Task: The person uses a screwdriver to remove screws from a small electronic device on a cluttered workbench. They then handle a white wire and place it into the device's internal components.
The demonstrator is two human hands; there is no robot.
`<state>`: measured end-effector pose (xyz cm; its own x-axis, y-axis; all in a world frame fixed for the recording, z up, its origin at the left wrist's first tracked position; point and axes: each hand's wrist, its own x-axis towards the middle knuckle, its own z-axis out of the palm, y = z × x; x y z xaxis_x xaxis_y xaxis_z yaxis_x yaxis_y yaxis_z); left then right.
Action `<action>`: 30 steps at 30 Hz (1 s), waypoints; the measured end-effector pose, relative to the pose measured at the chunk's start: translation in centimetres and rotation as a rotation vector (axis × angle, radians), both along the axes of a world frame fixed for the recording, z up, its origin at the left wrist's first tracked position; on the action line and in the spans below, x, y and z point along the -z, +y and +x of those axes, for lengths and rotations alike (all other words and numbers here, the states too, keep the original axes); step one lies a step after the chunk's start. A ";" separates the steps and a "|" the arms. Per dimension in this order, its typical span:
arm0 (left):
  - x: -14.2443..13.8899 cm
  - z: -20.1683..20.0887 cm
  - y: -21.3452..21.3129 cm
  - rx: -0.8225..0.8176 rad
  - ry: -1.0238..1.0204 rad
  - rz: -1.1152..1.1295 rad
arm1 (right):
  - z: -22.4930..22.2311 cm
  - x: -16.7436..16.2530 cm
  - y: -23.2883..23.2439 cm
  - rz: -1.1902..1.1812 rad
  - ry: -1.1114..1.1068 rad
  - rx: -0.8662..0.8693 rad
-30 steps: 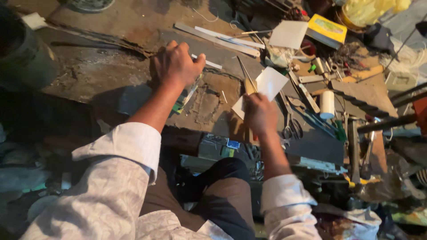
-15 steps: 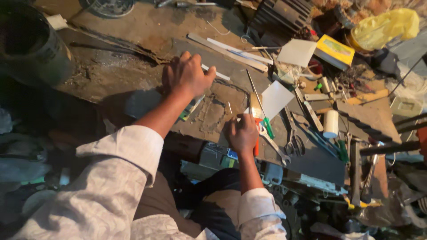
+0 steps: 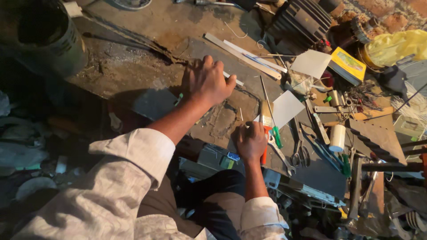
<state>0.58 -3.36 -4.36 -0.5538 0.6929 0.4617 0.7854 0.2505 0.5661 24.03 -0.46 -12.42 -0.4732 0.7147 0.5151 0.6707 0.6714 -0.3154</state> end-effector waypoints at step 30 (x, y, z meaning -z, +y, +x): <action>-2.7 -1.2 -1.9 0.202 0.005 -0.050 | -23.4 -8.1 32.9 0.019 -0.015 0.044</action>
